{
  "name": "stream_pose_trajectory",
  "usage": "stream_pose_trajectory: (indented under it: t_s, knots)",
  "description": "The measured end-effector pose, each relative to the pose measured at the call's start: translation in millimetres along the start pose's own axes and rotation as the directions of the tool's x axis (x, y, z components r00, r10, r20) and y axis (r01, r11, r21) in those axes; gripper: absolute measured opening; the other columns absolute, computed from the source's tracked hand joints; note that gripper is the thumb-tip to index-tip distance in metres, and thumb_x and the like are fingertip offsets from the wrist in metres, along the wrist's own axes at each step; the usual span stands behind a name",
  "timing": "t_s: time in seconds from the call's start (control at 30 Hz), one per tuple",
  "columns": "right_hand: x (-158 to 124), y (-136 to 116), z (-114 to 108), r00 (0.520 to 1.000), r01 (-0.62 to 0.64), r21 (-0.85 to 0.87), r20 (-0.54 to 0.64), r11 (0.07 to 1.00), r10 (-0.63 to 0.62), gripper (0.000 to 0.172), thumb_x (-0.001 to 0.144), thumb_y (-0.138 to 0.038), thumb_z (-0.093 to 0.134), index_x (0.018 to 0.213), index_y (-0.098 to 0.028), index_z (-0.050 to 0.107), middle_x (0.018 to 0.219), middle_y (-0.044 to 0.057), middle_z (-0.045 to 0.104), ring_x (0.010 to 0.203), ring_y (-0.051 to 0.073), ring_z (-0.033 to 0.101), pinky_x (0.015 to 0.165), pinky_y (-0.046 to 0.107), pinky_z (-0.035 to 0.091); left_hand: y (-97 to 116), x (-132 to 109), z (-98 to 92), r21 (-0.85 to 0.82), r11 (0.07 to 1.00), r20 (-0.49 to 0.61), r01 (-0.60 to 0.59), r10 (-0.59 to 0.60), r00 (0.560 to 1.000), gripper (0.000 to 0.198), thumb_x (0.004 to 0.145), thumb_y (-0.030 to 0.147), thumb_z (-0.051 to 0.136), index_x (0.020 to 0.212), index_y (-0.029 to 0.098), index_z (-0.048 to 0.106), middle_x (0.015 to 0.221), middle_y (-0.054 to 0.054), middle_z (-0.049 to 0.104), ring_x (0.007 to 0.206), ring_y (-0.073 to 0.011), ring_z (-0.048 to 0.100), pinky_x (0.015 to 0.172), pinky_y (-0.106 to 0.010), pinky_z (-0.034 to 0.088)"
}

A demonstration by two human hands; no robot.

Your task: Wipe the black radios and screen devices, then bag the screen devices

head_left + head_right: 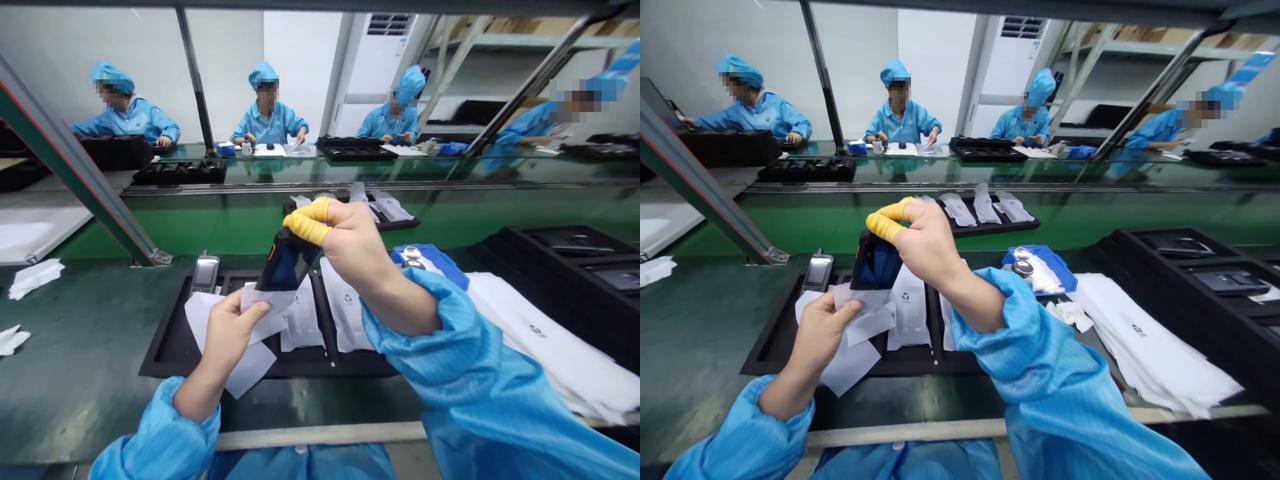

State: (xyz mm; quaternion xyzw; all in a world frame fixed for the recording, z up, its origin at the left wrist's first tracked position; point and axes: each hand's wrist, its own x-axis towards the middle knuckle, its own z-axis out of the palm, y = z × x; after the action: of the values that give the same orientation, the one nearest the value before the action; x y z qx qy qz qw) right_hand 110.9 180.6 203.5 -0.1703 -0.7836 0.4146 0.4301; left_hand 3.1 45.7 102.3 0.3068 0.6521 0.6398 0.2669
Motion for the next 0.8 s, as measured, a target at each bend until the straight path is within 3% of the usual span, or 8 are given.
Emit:
stream_pose_trajectory:
  t_s: [0.2,0.37,0.47,0.57,0.67,0.8]
  knots:
    - [-2,1,8,0.994,-0.037,-0.033,0.101,0.999,0.04,0.018,0.074,-0.034,0.066,0.064,-0.02,0.071,0.065,0.0,0.062,0.068,0.014,0.056,0.068,0.031,0.046,11,2,5.9,-0.025,0.997,0.031,-0.071,0.072,0.997,0.039,0.061,0.054,0.071,0.078,0.018,0.071,0.074,-0.003,0.07,0.069,-0.0186,0.06,0.063,-0.027,0.048]
    - [-6,3,13,0.988,-0.093,-0.038,0.117,0.995,0.096,0.009,0.07,-0.028,0.069,0.065,-0.021,0.071,0.069,0.0,0.064,0.071,0.015,0.056,0.07,0.031,0.047,20,5,15.6,0.061,0.981,-0.061,-0.182,0.186,0.981,0.051,0.072,0.066,0.056,0.063,0.017,0.067,0.056,0.0,0.059,0.056,-0.0148,0.052,0.05,-0.024,0.041]
    - [-8,3,10,0.992,-0.047,-0.06,0.118,0.997,0.054,0.007,0.071,-0.026,0.069,0.067,-0.021,0.072,0.069,0.0,0.064,0.073,0.015,0.057,0.072,0.031,0.047,28,7,21.5,0.083,0.967,-0.115,-0.242,0.251,0.961,0.049,0.075,0.063,0.055,0.065,0.017,0.068,0.058,0.0,0.062,0.058,-0.0155,0.056,0.053,-0.024,0.044]
    - [-10,5,4,0.99,0.059,-0.059,0.135,0.997,-0.051,0.009,0.074,-0.029,0.07,0.078,-0.022,0.073,0.079,0.001,0.066,0.081,0.015,0.058,0.08,0.032,0.047,37,8,25.2,0.085,0.944,-0.142,-0.318,0.328,0.934,0.044,0.079,0.058,0.055,0.079,0.018,0.073,0.074,-0.002,0.071,0.076,-0.02,0.065,0.067,-0.026,0.05]
    - [-14,13,-3,0.986,0.112,-0.019,0.126,0.994,-0.109,0.032,0.073,-0.044,0.07,0.098,-0.025,0.07,0.098,0.003,0.064,0.096,0.018,0.056,0.09,0.035,0.046,44,10,26.4,0.102,0.901,-0.143,-0.421,0.432,0.891,0.042,0.085,0.052,0.051,0.098,0.018,0.072,0.094,-0.004,0.073,0.09,-0.0213,0.066,0.078,-0.029,0.052]
    - [-22,32,-2,0.98,-0.088,0.172,0.189,0.981,0.054,0.082,0.061,-0.066,0.069,0.132,-0.031,0.047,0.126,0.006,0.053,0.114,0.023,0.051,0.095,0.04,0.044,50,15,26.6,0.065,0.876,-0.15,-0.478,0.483,0.863,0.038,0.087,0.049,0.05,0.102,0.02,0.071,0.103,-0.004,0.072,0.095,-0.0199,0.066,0.084,-0.03,0.051]
